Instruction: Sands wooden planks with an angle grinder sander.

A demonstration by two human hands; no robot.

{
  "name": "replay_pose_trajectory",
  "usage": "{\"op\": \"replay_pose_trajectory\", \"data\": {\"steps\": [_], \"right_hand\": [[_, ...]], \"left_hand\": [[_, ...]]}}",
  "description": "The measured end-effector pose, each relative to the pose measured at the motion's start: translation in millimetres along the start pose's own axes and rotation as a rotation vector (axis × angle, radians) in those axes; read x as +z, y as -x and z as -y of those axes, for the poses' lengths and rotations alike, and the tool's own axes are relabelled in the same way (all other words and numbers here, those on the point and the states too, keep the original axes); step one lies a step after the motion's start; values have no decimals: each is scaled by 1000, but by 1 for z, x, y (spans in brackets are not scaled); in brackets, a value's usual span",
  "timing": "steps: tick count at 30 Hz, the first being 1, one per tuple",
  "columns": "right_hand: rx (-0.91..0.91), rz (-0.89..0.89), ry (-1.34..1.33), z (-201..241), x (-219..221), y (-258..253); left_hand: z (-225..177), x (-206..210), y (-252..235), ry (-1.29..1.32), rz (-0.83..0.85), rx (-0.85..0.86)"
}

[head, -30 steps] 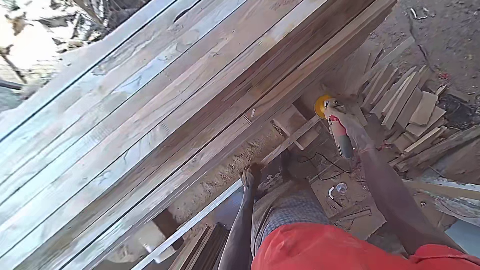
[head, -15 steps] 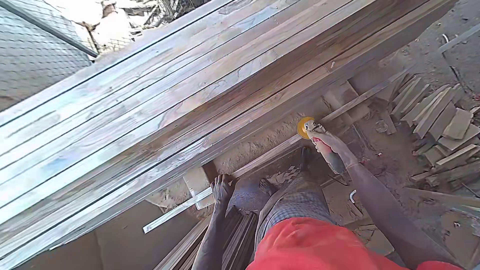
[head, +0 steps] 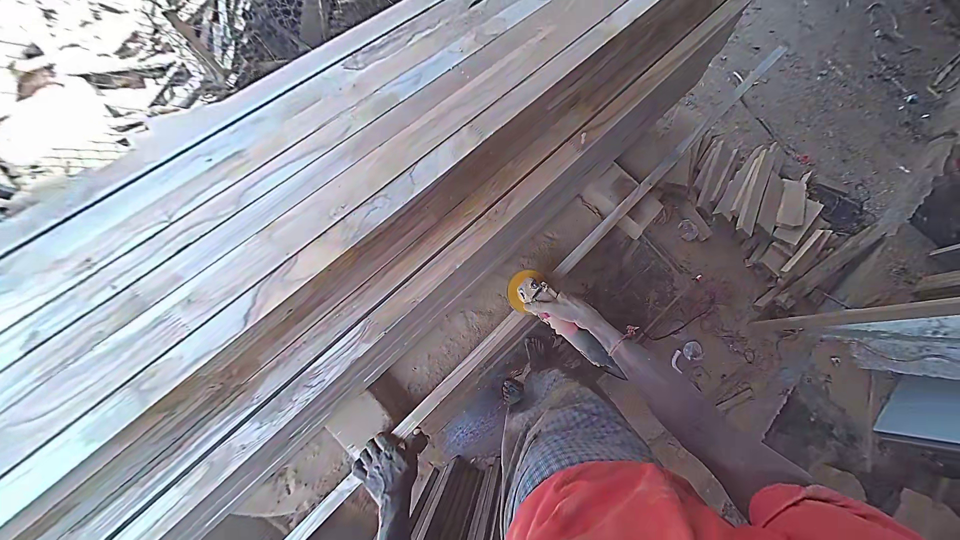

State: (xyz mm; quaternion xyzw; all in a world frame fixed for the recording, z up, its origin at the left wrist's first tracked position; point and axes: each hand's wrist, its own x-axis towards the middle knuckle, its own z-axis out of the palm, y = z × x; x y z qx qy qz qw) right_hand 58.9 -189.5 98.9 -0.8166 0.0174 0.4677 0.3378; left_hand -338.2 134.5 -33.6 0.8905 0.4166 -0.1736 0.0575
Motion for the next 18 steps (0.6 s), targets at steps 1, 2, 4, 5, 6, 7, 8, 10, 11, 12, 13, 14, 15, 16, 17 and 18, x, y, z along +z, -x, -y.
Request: {"op": "replay_pose_trajectory", "data": {"steps": [1, 2, 4, 5, 6, 7, 8, 10, 11, 12, 13, 14, 15, 16, 17, 18], "right_hand": [[30, -56, -115, -7, -25, -1], [60, -121, -219, -13, -55, -4], [107, -248, -382, -20, -117, -11], [113, -310, -453, -28, -149, -20], [108, -383, -515, -34, -179, -27], [101, -466, -553, -37, -207, -33], [103, -537, -568, -38, -229, -35], [79, -638, -568, -42, -260, -38], [67, -658, -553, -45, -267, -41], [69, -656, -539, -47, -268, -42], [79, -634, -508, -41, -259, -37], [92, -592, -471, -31, -241, -29], [98, -522, -428, -22, -217, -20], [100, -459, -385, -16, -191, -18], [109, -401, -340, -14, -163, -18], [117, -354, -303, -13, -134, -20]], "left_hand": [[0, 0, 1, -9, -4, -2], [-2, 0, 0, -17, -2, -7], [-4, -3, 0, -38, 4, -16], [-5, -5, 1, -52, 10, -22], [-6, -6, 1, -60, 14, -29], [-9, -7, 1, -56, 21, -42], [-10, -8, 1, -55, 22, -50], [-13, -10, 0, -49, 29, -70], [-15, -10, 1, -52, 24, -73], [-17, -10, 1, -46, 22, -69], [-20, -9, 0, -44, 15, -62], [-22, -9, -1, -33, 12, -56], [-23, -9, -1, -29, 13, -54], [-22, -11, 0, -21, 16, -60], [-20, -15, 2, -7, 32, -69], [-18, -20, 2, 12, 49, -72]]}}
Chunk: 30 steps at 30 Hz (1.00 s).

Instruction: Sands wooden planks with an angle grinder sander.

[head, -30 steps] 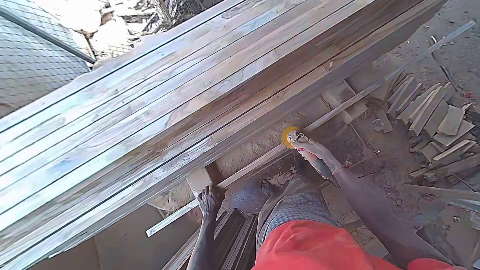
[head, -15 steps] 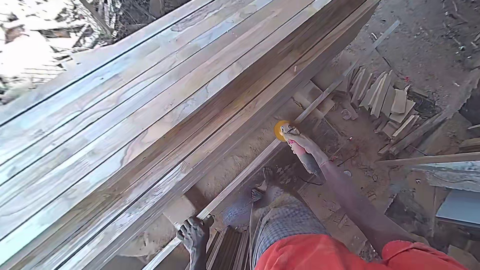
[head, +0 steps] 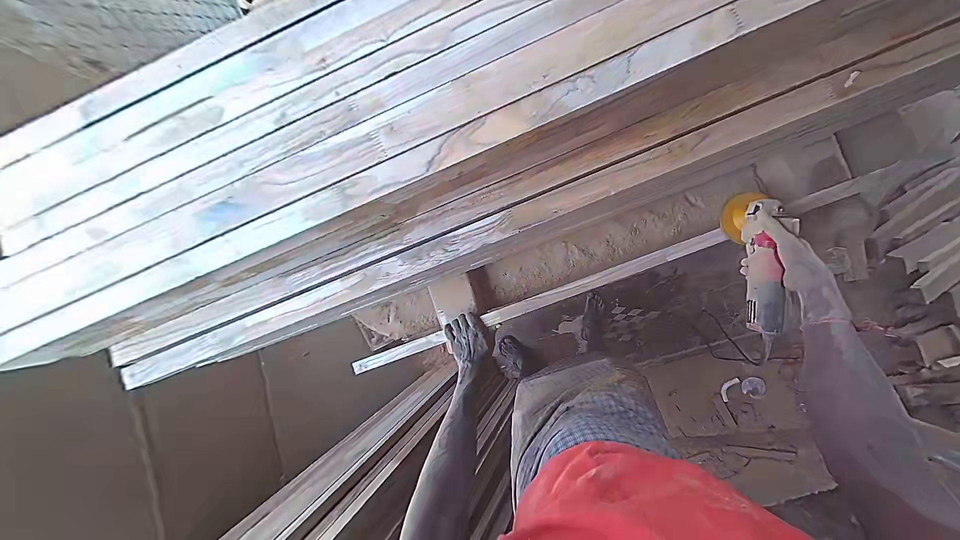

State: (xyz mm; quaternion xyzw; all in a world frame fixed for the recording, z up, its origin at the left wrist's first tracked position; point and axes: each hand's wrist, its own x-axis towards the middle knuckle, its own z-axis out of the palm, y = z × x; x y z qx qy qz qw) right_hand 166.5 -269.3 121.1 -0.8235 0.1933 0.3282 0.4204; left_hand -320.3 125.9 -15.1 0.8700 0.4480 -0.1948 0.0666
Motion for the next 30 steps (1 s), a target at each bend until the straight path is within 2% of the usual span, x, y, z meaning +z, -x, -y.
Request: {"op": "replay_pose_trajectory", "data": {"steps": [5, 8, 10, 12, 14, 16, 18, 20, 23, 26, 30], "right_hand": [[-14, 152, 168, -33, 150, 92], [-43, 251, 208, -57, 243, 152], [-49, 297, 252, -73, 299, 186], [-86, 362, 310, -84, 354, 218], [-104, 440, 391, -93, 405, 248], [-133, 501, 489, -102, 450, 273], [-185, 563, 579, -111, 494, 292], [-226, 587, 704, -115, 537, 314], [-264, 624, 853, -116, 598, 352], [-315, 668, 926, -115, 651, 385], [-371, 734, 927, -125, 706, 409]], "left_hand": [[22, 4, -9, 144, 41, 116], [76, 9, -16, 208, 69, 183], [138, 15, -16, 201, 47, 167], [218, 22, -14, 199, -3, 78], [305, 30, -6, 184, -28, -73], [381, 29, 6, 245, 24, -278], [441, 31, 23, 354, 58, -442], [484, 44, 47, 484, 20, -533], [508, 70, 83, 684, -83, -622], [492, 91, 107, 854, -149, -721], [461, 113, 104, 1106, -106, -829]]}}
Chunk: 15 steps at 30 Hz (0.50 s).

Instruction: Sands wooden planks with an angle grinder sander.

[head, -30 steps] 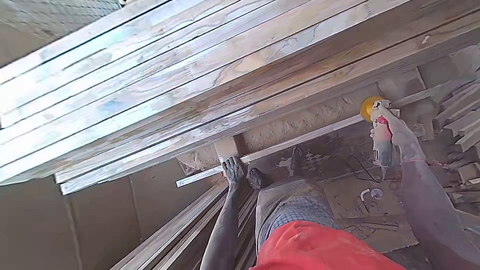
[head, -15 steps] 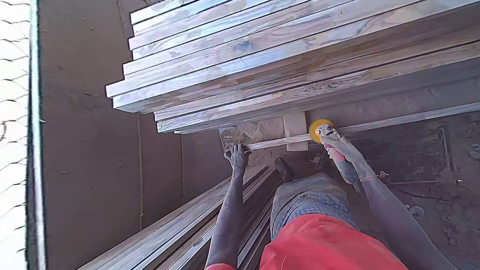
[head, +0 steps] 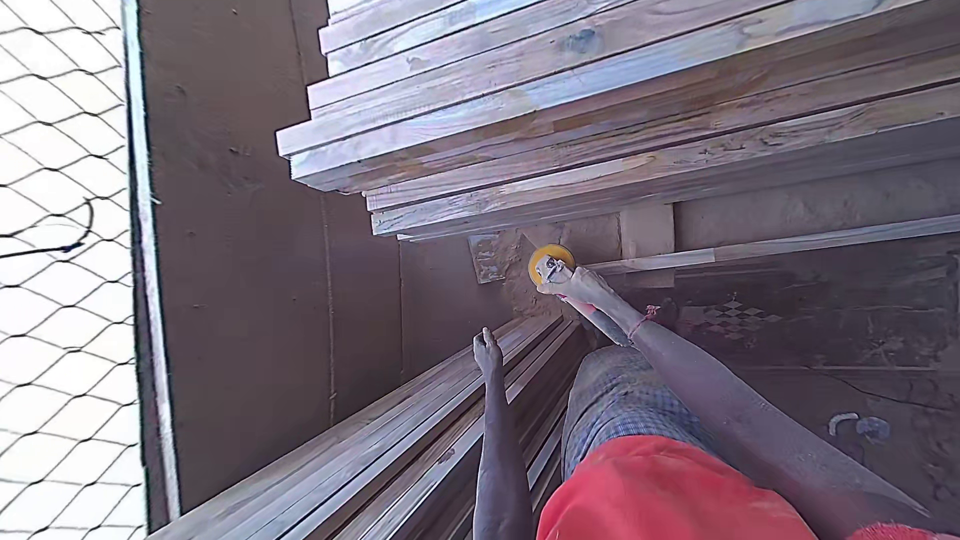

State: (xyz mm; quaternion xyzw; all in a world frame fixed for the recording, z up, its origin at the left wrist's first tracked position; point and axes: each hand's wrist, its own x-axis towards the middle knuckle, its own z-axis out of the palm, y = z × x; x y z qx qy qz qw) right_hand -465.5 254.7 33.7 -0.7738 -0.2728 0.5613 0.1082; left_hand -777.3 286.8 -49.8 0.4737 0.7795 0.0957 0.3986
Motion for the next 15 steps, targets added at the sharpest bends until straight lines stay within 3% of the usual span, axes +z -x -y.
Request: {"op": "replay_pose_trajectory", "data": {"steps": [4, 9, 12, 15], "right_hand": [[-2, -59, -25, -8, 0, -7], [123, -92, -101, -74, -61, 26], [187, -200, -414, -150, -100, 49], [207, -360, -792, -212, -147, 87]], "left_hand": [[-39, 43, 5, 265, 155, -132], [-101, 87, -5, 354, 410, 86], [-121, 115, -11, 367, 530, 170], [-122, 126, -13, 453, 536, 181]]}}
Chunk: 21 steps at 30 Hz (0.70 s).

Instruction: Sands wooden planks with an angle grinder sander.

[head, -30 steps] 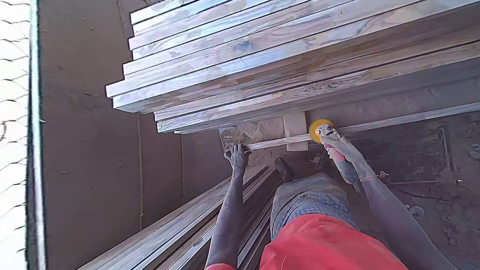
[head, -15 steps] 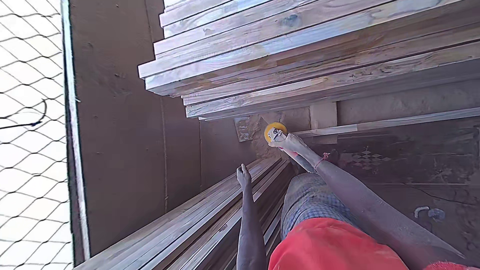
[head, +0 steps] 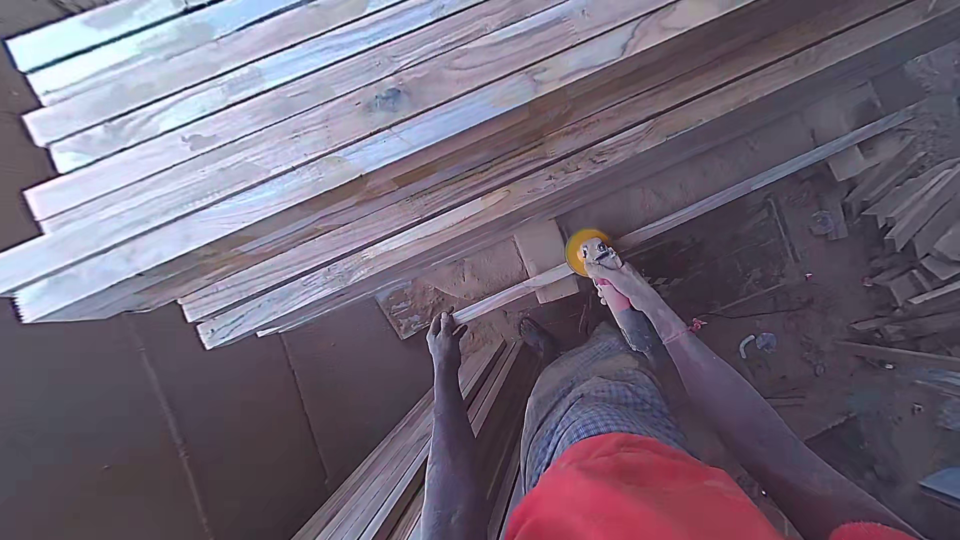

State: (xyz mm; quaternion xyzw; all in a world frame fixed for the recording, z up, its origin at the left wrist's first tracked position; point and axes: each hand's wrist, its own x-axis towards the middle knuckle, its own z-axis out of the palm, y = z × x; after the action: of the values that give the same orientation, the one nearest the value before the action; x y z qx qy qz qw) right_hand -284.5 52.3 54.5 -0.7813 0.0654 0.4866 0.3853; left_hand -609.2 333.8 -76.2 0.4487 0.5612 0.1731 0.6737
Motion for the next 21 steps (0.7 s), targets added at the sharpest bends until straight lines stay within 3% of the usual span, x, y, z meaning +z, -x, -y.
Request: {"op": "replay_pose_trajectory", "data": {"steps": [5, 11, 16, 18, 20, 21], "right_hand": [[24, -306, -309, 8, -144, -7], [21, -499, -432, 15, -334, -52], [-71, -695, -449, 14, -465, -67], [-135, -719, -464, 7, -495, -66], [-114, -674, -482, 1, -510, -65], [-96, -635, -471, -2, -512, -63]], "left_hand": [[-7, 0, 5, 19, -11, -58], [-17, 15, 13, 59, -83, -90], [-28, 43, 18, 109, -137, -54], [-34, 51, 21, -72, -227, -123], [-45, 70, 20, -457, -297, -268], [-48, 84, 21, -640, -256, -355]]}}
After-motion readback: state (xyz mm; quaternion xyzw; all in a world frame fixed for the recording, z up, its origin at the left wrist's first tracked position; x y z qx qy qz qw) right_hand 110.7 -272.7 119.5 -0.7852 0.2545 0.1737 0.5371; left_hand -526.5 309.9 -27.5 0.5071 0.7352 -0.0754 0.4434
